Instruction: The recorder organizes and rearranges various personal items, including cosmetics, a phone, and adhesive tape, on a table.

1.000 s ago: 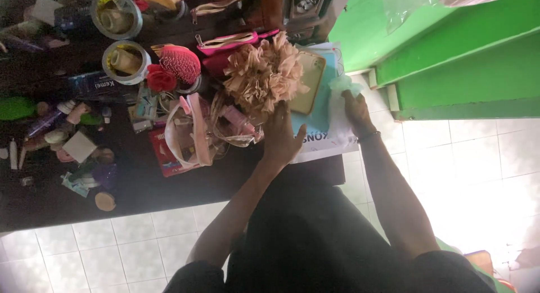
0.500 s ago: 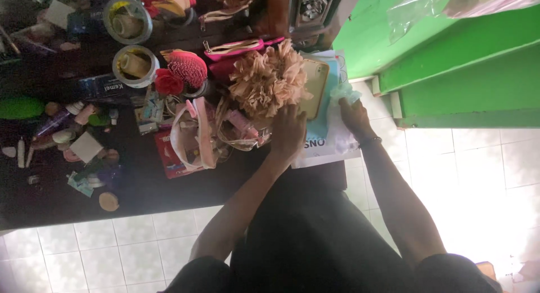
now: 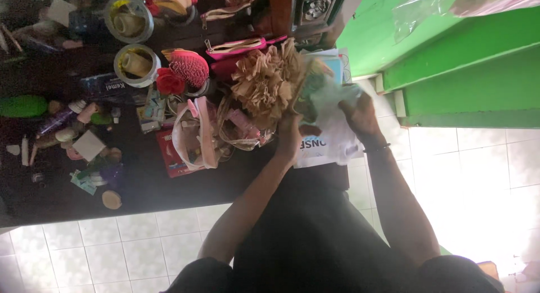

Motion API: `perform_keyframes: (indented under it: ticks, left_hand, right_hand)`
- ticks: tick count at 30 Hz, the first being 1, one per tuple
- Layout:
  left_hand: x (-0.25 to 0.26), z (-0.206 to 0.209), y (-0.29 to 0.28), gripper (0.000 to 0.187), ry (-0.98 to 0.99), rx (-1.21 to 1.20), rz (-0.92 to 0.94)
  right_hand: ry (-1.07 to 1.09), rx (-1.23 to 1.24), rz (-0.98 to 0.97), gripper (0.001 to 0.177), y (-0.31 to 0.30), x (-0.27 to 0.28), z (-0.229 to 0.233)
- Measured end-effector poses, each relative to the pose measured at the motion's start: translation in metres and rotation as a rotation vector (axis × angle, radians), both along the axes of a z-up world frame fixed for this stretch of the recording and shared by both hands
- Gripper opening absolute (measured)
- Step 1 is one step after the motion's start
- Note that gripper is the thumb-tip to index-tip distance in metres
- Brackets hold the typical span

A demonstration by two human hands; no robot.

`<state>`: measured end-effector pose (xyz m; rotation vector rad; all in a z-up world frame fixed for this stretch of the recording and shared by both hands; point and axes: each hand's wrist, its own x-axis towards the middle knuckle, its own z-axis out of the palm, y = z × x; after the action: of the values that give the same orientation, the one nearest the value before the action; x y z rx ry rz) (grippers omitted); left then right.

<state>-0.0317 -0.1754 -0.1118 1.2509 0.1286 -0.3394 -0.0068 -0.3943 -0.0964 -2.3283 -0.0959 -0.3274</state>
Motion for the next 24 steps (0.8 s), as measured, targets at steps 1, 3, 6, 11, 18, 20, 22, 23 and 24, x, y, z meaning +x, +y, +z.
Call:
perform_keyframes:
  ticks: [1, 3, 6, 11, 18, 20, 22, 23, 24]
  left_hand:
    - [-0.006, -0.019, -0.001, 0.03, 0.158, -0.194, 0.032]
    - [-0.012, -0.037, -0.004, 0.031, 0.316, -0.388, 0.063]
    - [-0.018, -0.03, -0.007, 0.032, 0.273, -0.134, 0.057]
    - [-0.01, 0.016, -0.018, 0.037, 0.442, -0.07, -0.064]
    - [-0.013, 0.042, 0.009, 0.064, 0.237, 0.537, -0.203]
    - [-0.012, 0.039, 0.015, 0.071, -0.512, 0.752, -0.018]
    - [-0.011, 0.03, 0.016, 0.066, -0.566, 1.041, -0.19]
    - [-0.008, 0.025, 0.015, 0.062, -0.62, 1.328, -0.367]
    - [-0.011, 0.037, 0.014, 0.062, -0.623, 1.327, -0.363]
  right_hand:
    - [0.074, 0.068, 0.068, 0.029, 0.004, 0.001, 0.006]
    - [0.147, 0.138, 0.136, 0.029, 0.008, 0.004, 0.013]
    - [0.583, 0.705, 0.043, 0.033, 0.01, 0.008, 0.016]
    - [0.534, 0.354, -0.038, 0.042, 0.013, 0.016, 0.016]
    - [0.478, 0.452, -0.043, 0.044, 0.018, 0.033, 0.008]
    - [0.484, 0.599, -0.006, 0.038, 0.021, 0.036, 0.008]
    - [0.522, 0.691, -0.006, 0.035, 0.02, 0.039, -0.006]
    - [0.554, 0.783, -0.007, 0.032, 0.017, 0.042, -0.012]
    - [0.55, 0.78, -0.006, 0.032, 0.018, 0.043, -0.007]
